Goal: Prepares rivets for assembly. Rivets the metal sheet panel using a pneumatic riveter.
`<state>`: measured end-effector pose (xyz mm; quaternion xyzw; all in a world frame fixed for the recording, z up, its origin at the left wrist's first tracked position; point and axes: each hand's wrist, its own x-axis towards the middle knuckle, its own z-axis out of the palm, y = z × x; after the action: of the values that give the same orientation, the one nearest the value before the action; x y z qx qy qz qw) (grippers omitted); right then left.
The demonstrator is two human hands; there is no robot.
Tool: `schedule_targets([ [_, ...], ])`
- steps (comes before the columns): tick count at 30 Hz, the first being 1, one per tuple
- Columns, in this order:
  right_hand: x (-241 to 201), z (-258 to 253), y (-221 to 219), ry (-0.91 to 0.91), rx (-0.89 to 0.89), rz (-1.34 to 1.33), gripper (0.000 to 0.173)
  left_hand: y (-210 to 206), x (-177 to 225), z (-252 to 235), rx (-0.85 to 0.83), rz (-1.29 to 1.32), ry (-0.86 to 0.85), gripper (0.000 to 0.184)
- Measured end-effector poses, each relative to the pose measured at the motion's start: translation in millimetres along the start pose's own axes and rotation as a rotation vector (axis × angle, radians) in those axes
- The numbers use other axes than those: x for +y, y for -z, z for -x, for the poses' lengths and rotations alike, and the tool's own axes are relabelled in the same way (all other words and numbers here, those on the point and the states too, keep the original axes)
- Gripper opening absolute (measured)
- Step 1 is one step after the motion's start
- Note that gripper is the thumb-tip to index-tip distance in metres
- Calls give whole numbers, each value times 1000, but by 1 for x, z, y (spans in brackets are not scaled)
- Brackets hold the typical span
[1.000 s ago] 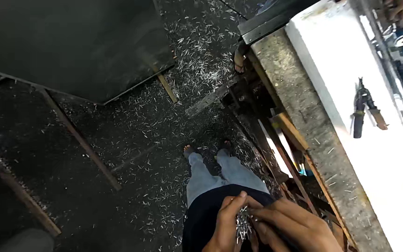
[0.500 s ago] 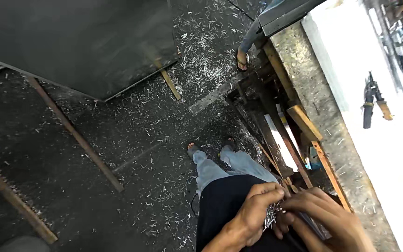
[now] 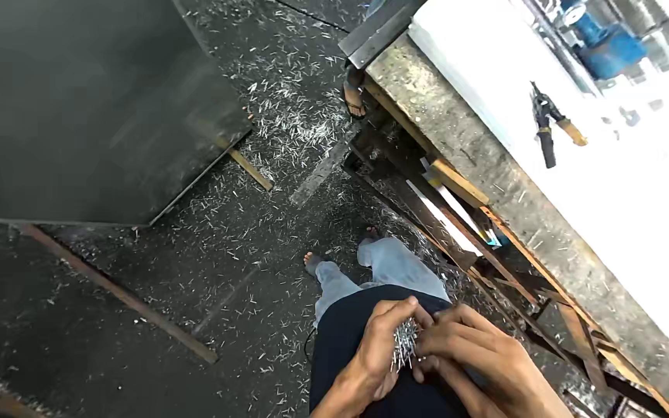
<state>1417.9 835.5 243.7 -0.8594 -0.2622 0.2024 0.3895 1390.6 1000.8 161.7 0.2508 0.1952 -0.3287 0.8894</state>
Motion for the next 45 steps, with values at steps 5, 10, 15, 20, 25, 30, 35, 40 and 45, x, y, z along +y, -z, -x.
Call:
schedule_targets([
  [5, 27, 9, 32, -279, 271, -321, 15, -10, 4, -25, -103, 8, 124, 42],
  [10, 80, 9, 68, -421, 317, -472, 20, -26, 8, -74, -107, 145, 162, 35],
  [15, 140, -3, 126, -451, 344, -569, 18, -65, 19, -147, -126, 354, 163, 27],
  [20, 184, -20, 200, -454, 457, -722, 21, -124, 36, -221, -112, 323, 125, 26],
  [25, 210, -52, 248, -368, 607, -832, 34, -188, 57, -276, 41, -65, -16, 27],
  [30, 221, -98, 278, -338, 650, -780, 56, -215, 88, -314, 132, -383, -170, 24],
  [35, 225, -143, 298, -319, 447, -621, 58, -206, 133, -348, 138, -499, -133, 21],
  [40, 273, -200, 358, -204, 400, -151, 32, -197, 201, -386, 199, -400, -74, 20],
  [45, 381, -273, 452, -532, 416, 432, 41, -184, 285, -423, 195, -324, -60, 23],
])
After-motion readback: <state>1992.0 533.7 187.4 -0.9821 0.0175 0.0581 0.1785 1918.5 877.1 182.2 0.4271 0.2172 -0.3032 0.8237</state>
